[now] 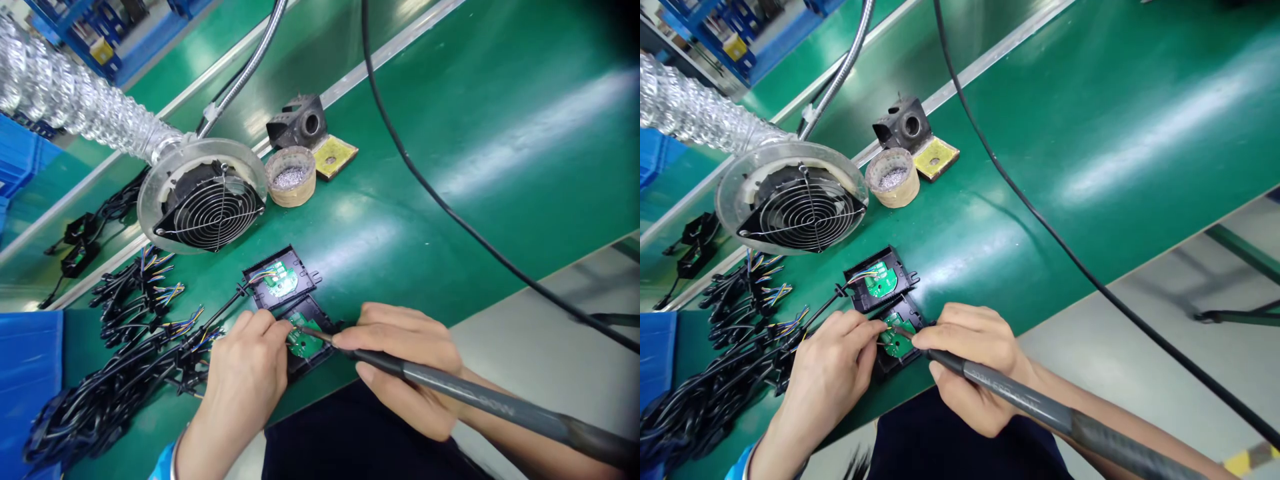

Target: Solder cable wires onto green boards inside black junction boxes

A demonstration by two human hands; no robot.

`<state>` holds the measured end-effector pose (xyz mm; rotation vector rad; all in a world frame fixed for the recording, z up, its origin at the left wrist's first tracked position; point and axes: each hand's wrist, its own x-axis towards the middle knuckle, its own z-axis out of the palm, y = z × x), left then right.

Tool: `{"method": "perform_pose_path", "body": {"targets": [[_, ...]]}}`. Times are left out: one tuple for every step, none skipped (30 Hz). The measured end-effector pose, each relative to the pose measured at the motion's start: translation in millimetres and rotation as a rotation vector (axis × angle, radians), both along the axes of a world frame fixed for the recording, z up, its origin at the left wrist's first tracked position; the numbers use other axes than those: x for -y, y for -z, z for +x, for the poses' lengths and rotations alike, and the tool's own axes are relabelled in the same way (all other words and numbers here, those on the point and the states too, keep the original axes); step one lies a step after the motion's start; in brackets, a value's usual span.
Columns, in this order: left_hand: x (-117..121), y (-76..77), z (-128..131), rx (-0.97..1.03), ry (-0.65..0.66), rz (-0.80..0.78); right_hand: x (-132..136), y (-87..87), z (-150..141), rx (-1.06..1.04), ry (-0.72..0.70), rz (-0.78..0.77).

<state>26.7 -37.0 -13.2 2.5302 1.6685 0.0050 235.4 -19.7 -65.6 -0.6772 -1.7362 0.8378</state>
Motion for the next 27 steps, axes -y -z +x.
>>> {"method": "perform_pose_path", "body": {"targets": [[-0.6,-0.6,0.2,0.001,0.0,-0.01,0.0,-0.1,0.3,0.004,0.001,-0.002],[-1.0,-1.1,0.5,0.001,0.001,-0.018,0.1,-0.2,0.7,0.007,0.003,-0.005],[-1.3,-1.4,0.7,0.0,0.002,-0.022,0.3,-0.2,0.9,0.007,0.004,-0.005],[-1.3,-1.4,0.9,-0.003,0.002,-0.02,0.6,-0.1,1.0,0.007,0.003,-0.004],[-1.1,-1.1,1.1,-0.007,0.003,-0.013,0.8,0.1,0.9,0.005,0.004,-0.002],[-0.8,-0.5,1.2,-0.013,0.004,-0.004,1.0,0.4,0.7,0.005,0.005,0.0],[-0.3,0.2,1.3,-0.018,0.004,0.005,1.1,0.8,0.3,0.009,0.007,-0.001],[0.3,0.9,1.2,-0.021,0.004,0.013,1.2,1.3,0.0,0.015,0.007,-0.002],[0.8,1.5,1.0,-0.023,0.006,0.019,1.2,1.8,-0.4,0.02,0.01,-0.003],[1.3,1.9,0.9,-0.023,0.009,0.023,1.1,2.3,-0.7,0.022,0.013,0.001],[1.7,2.1,0.7,-0.024,0.013,0.027,1.1,2.7,-0.9,0.021,0.013,0.009],[2.0,2.0,0.7,-0.027,0.017,0.031,1.1,3.1,-1.0,0.019,0.011,0.018],[2.3,1.7,0.9,-0.034,0.021,0.035,1.2,3.3,-1.1,0.016,0.007,0.028],[2.5,1.3,1.2,-0.042,0.025,0.037,1.4,3.5,-1.1,0.013,0.002,0.038],[2.7,0.8,1.7,-0.049,0.028,0.041,1.7,3.5,-1.1,0.012,-0.003,0.047],[2.9,0.4,2.3,-0.056,0.029,0.043,2.1,3.5,-1.2,0.013,-0.008,0.055],[3.1,0.1,3.1,-0.061,0.029,0.044,2.6,3.5,-1.3,0.012,-0.01,0.063],[3.3,-0.2,3.8,-0.063,0.029,0.046,3.2,3.6,-1.6,0.012,-0.009,0.071],[3.5,-0.4,4.5,-0.066,0.028,0.047,3.7,3.7,-1.9,0.014,-0.007,0.079],[3.7,-0.5,5.2,-0.069,0.026,0.049,4.2,4.0,-2.2,0.014,-0.001,0.087],[3.7,-0.7,5.7,-0.073,0.025,0.049,4.6,4.4,-2.4,0.014,0.003,0.094],[3.7,-0.7,6.1,-0.076,0.024,0.051,5.0,4.8,-2.6,0.015,0.005,0.1],[3.6,-0.8,6.4,-0.078,0.026,0.054,5.2,5.1,-2.7,0.022,0.003,0.105],[3.5,-0.9,6.6,-0.081,0.027,0.055,5.4,5.4,-2.7,0.031,-0.002,0.111],[3.3,-0.9,6.8,-0.083,0.028,0.055,5.5,5.5,-2.5,0.043,-0.01,0.116],[3.2,-0.9,6.8,-0.087,0.027,0.057,5.7,5.5,-2.0,0.055,-0.016,0.118],[3.2,-0.9,6.8,-0.092,0.028,0.057,6.0,5.3,-1.3,0.059,-0.016,0.115]]}}
